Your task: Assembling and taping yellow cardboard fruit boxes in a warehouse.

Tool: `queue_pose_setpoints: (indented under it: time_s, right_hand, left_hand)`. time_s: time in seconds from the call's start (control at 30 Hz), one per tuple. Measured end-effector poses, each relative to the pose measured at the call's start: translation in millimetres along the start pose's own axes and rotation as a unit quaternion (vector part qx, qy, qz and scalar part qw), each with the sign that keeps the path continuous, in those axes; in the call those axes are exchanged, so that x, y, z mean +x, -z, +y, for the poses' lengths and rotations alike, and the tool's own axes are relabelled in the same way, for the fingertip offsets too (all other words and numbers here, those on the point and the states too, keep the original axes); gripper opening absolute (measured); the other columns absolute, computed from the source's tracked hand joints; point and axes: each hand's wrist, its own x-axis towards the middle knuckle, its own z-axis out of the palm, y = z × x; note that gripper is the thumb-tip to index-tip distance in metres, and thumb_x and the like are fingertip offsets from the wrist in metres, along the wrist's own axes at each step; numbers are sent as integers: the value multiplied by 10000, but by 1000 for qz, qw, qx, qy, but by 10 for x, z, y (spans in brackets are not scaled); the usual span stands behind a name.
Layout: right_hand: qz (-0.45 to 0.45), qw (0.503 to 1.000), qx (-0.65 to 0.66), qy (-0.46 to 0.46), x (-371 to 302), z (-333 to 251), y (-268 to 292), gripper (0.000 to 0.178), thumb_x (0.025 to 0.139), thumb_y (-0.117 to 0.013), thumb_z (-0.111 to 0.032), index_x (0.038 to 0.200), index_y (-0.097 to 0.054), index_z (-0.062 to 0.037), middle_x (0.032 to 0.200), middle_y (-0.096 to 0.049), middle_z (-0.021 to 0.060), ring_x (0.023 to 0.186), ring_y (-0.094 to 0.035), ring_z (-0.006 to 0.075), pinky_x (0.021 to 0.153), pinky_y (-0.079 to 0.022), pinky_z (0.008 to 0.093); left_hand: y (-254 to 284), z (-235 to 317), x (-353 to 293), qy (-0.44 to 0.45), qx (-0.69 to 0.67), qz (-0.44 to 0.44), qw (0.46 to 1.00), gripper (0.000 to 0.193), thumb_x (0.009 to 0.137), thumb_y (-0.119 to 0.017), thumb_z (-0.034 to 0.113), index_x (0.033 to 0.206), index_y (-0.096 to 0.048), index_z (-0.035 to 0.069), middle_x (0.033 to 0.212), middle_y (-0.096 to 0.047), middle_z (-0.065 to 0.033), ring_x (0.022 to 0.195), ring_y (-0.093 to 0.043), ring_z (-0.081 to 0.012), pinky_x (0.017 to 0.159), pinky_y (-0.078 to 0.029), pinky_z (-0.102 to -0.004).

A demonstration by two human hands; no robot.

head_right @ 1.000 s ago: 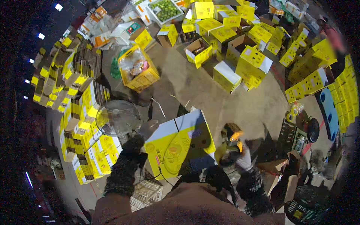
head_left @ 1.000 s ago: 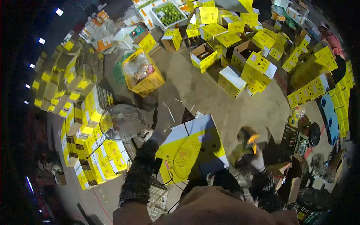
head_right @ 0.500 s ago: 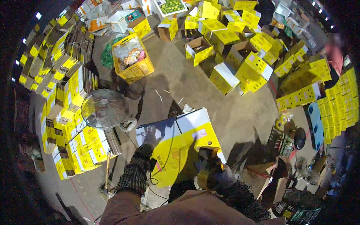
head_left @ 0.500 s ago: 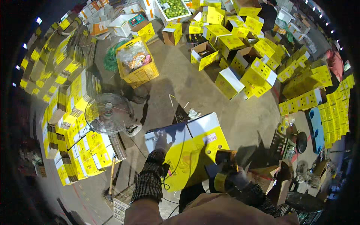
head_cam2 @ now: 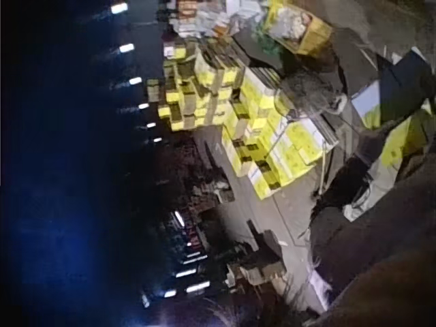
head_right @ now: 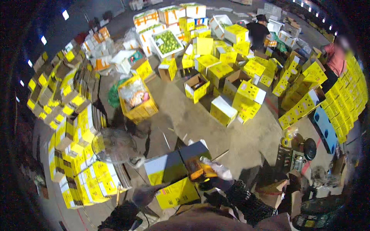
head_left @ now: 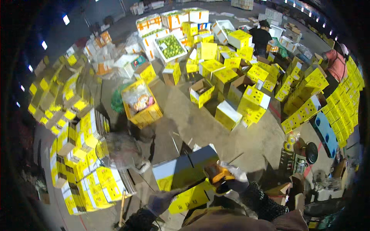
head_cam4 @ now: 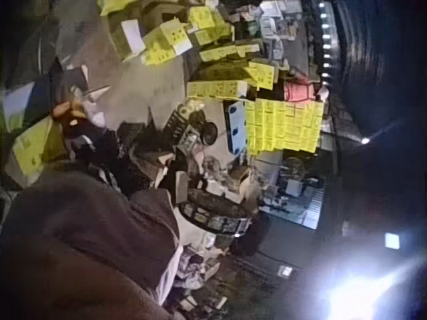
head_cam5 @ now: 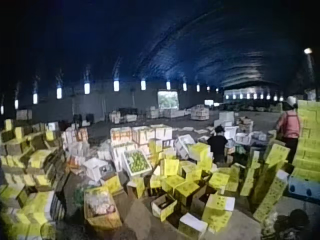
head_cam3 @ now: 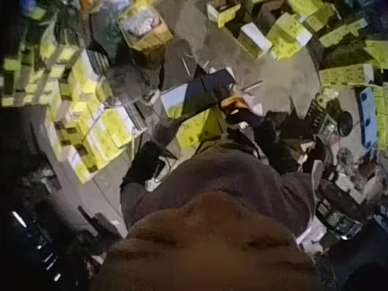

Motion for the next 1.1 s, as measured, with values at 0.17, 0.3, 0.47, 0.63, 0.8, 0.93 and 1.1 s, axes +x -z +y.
queue_pose_setpoints:
  time_s: [0.17,0.3,0.47,0.63,0.8,0.93,1.1]
  right_hand:
    - [-47,989,-114,76,-56,141,155,442,830,-634,-345,1137,-571,-33,874,-612,46,778,-596,145,660,-484,273]
    - [-92,933,-341,72,-123,-435,31,490,787,-659,-261,1224,-520,-89,968,-625,62,882,-580,197,747,-463,304]
    - [-138,758,-496,400,54,-380,346,385,814,-589,-186,1177,-520,-82,974,-601,121,819,-598,246,792,-485,316]
    - [-314,860,-395,79,236,-213,-438,372,758,-578,-150,1119,-553,-62,849,-610,133,770,-598,266,711,-499,345]
    - [-292,946,-139,-3,585,146,-565,369,784,-562,-216,1115,-544,-55,889,-612,141,778,-599,248,697,-496,335]
    - [-342,916,123,-173,652,299,-703,378,804,-549,-269,1112,-537,-49,920,-613,148,784,-600,233,686,-494,326]
    - [-355,870,253,-232,647,401,-641,405,830,-533,-335,1108,-528,-41,960,-615,156,792,-601,214,672,-492,316]
  left_hand:
    - [-30,-376,-44,137,-473,-260,831,658,844,-605,324,1383,-292,114,1408,-324,-118,1280,-329,-245,1031,-304,-311]
    - [13,-484,43,144,-222,-207,942,553,836,-575,372,1286,-403,100,1266,-443,-145,1167,-436,-267,956,-366,-350]
    - [222,-425,134,177,72,-188,964,456,844,-481,465,1064,-591,81,1011,-616,-143,967,-594,-278,801,-471,-401]
    - [-496,-799,250,308,-88,217,922,387,849,-509,361,1065,-576,47,1026,-597,-195,964,-568,-360,813,-453,-438]
    - [327,-184,520,355,-8,-3,935,369,814,-518,330,1069,-560,67,1042,-590,-201,905,-573,-400,792,-442,-484]
    - [-695,-533,64,331,37,13,943,536,821,-482,298,1289,-385,56,1096,-563,-241,861,-598,-418,764,-470,-475]
    - [-559,-85,305,84,65,67,992,797,782,-573,320,1375,-168,-27,1303,-356,-278,1149,-437,-406,942,-392,-442]
